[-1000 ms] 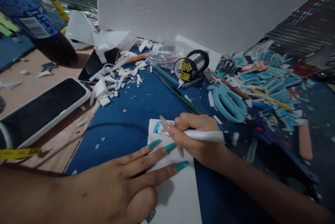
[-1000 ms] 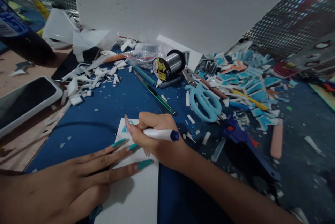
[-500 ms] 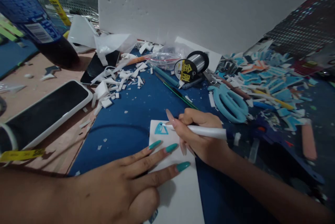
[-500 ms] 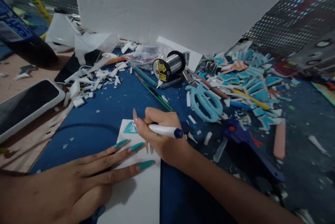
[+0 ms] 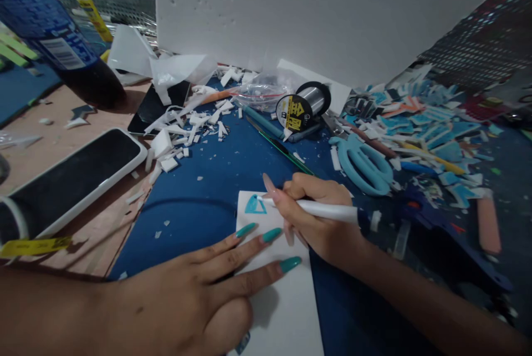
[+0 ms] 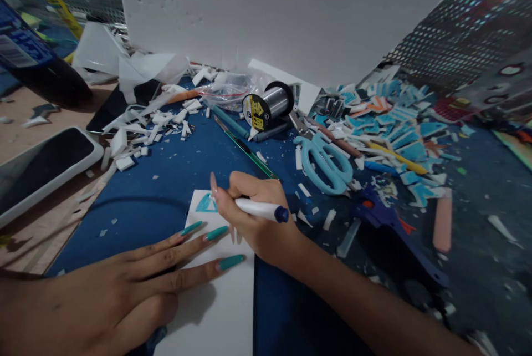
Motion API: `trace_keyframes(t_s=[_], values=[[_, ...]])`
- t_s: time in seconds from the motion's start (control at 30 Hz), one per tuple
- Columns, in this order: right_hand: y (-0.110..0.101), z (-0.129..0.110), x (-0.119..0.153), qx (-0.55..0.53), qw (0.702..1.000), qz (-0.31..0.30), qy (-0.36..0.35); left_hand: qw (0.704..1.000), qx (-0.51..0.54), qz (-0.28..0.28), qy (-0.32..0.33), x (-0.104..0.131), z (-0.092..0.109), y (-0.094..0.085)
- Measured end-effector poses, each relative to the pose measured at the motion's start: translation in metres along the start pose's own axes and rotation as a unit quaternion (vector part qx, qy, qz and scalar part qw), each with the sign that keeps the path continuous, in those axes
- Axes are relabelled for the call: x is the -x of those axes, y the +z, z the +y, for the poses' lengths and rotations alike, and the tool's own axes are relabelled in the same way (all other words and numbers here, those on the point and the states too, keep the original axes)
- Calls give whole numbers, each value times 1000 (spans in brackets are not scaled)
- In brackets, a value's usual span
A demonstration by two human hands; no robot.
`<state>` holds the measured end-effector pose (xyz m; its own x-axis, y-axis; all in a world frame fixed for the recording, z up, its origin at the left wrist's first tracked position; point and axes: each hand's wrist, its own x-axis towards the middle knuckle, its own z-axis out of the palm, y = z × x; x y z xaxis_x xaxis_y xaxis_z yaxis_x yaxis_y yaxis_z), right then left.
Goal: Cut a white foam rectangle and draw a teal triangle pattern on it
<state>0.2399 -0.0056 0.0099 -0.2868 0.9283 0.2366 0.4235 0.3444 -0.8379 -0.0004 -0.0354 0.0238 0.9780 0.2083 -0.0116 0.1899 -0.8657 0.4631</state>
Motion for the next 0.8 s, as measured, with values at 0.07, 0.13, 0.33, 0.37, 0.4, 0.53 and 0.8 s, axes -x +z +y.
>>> trace_keyframes(t_s=[0.07,0.13,0.33,0.37,0.4,0.53,0.8], values=[[0,0,1,-2,1000,-18,-2,1000,5,1,-1,1,1,0],[0,-1,1,5,1000,0,-5,1000,8,9,-4,1,1,1],[0,-2,-1,-3,1000,-1,-19,1000,-10,6,-2,1,2,1],[0,-2,-2,-1,1000,10,-16,1000,-10,4,-2,1,2,0],[0,-1,-2,3,1000,23,-14,1000,-8,0,0,1,2,-1],[-1,-2,-1,4,1000,5,-17,1000,-9,-4,6,0,1,-3],[0,-2,0,3,1000,2,-6,1000,-17,7,3,2,2,2]])
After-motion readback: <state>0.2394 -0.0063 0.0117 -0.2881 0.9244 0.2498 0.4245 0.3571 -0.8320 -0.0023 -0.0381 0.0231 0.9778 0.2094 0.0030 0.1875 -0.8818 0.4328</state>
